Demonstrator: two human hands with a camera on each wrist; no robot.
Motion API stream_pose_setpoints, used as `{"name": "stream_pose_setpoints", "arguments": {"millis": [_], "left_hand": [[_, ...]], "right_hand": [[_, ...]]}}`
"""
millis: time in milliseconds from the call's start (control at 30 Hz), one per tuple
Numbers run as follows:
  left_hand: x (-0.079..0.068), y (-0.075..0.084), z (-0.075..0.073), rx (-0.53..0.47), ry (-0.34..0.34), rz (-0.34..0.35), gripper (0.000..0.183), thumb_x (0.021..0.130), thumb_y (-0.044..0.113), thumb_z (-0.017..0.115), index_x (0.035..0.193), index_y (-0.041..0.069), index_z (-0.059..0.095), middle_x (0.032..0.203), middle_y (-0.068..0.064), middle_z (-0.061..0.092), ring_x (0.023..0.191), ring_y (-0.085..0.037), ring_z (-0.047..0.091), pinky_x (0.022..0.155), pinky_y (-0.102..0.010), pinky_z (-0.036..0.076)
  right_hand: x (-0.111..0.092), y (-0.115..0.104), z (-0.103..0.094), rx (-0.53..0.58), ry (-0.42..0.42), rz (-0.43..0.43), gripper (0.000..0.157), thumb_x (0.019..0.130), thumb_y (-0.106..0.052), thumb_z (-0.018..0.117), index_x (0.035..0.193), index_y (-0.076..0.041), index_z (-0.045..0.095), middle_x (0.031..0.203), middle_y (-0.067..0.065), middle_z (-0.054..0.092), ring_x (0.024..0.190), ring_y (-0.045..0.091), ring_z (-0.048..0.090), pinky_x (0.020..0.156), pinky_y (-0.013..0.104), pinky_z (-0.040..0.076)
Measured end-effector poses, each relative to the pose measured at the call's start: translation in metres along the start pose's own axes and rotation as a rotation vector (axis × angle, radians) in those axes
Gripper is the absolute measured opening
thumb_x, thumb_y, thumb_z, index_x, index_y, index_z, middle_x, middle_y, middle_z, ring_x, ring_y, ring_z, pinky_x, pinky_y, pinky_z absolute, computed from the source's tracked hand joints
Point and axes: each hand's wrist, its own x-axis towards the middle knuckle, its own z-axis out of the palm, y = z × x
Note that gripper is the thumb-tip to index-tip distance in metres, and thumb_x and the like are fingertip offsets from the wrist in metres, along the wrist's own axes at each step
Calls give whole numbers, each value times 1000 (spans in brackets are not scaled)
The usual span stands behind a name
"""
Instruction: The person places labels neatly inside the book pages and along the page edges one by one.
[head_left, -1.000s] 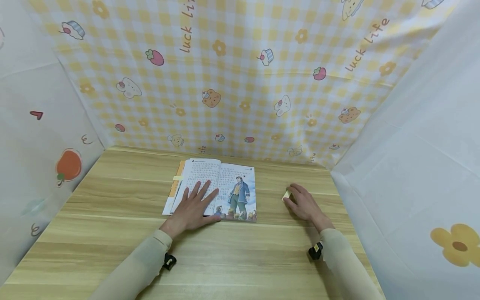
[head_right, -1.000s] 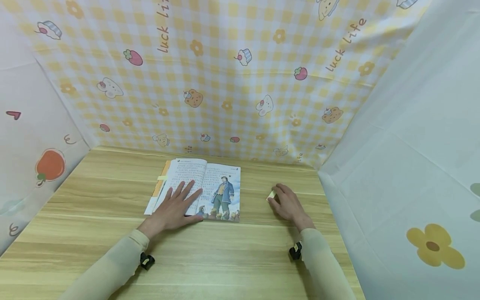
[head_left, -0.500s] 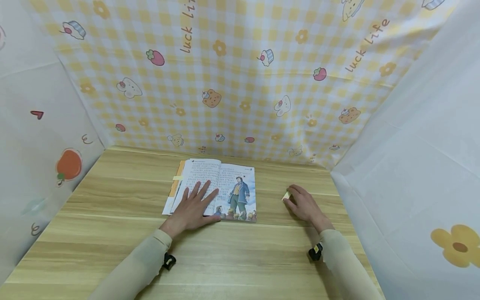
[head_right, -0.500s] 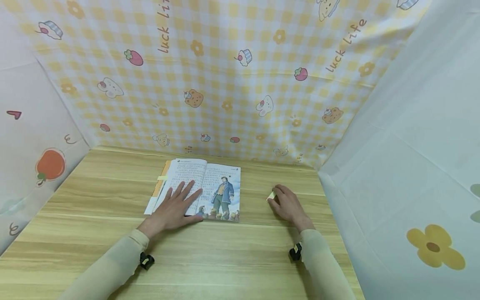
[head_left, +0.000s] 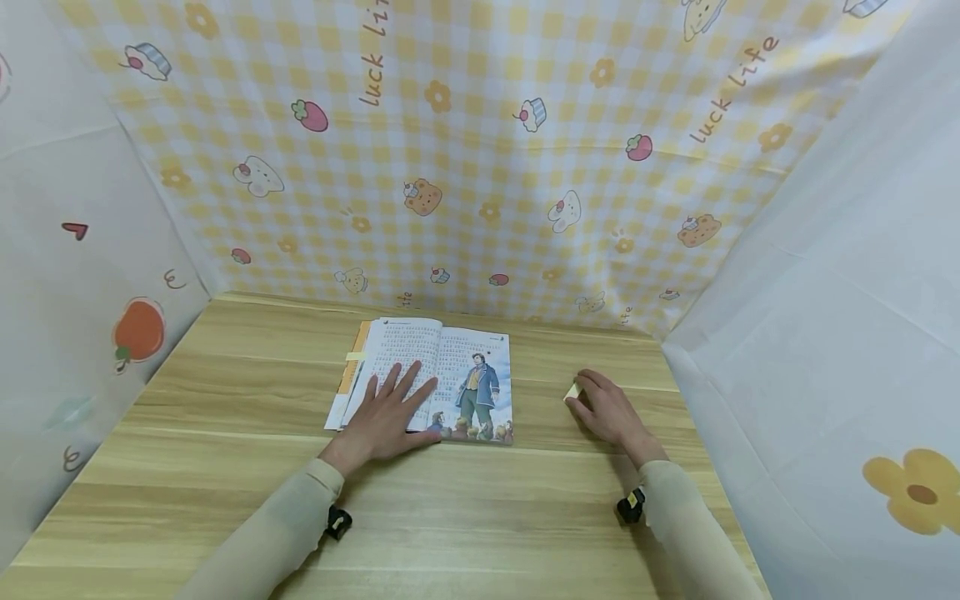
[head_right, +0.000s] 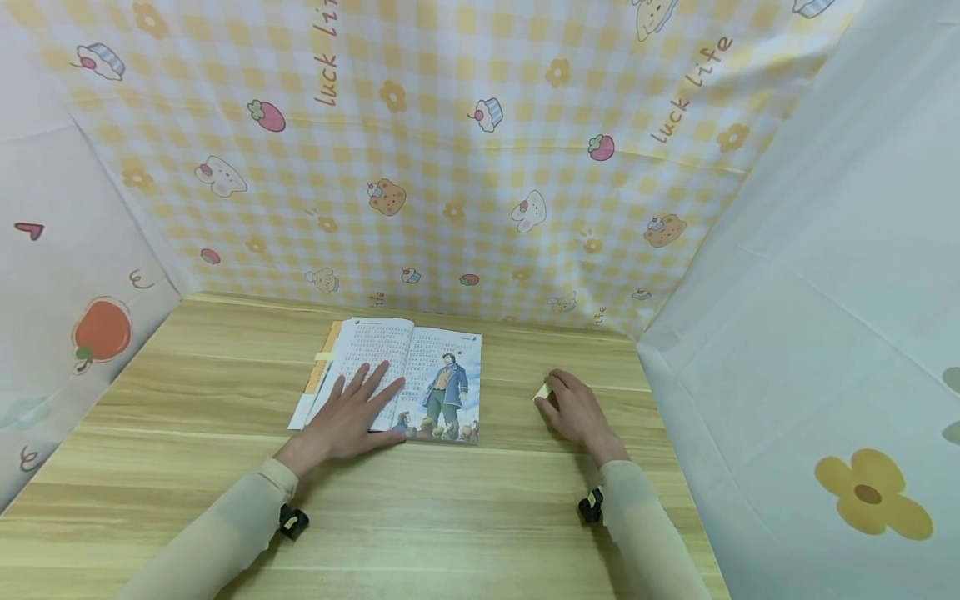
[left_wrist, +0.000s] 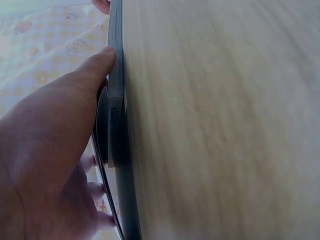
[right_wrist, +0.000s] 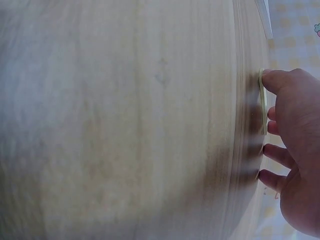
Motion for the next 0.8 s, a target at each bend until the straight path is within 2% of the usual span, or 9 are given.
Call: {"name": "stream_pose_setpoints", "arguments": {"millis": [800], "left_hand": [[1,-2,2,0,2,3,95,104,70,70,179,22,36,191,-19,16,176,-54,14,134,-86,16]], "right_hand": [[-1,2,5,-87,95,-93,44,104,-23,83,131,11,75,137,29,75,119,46,77,100,59,66]]}}
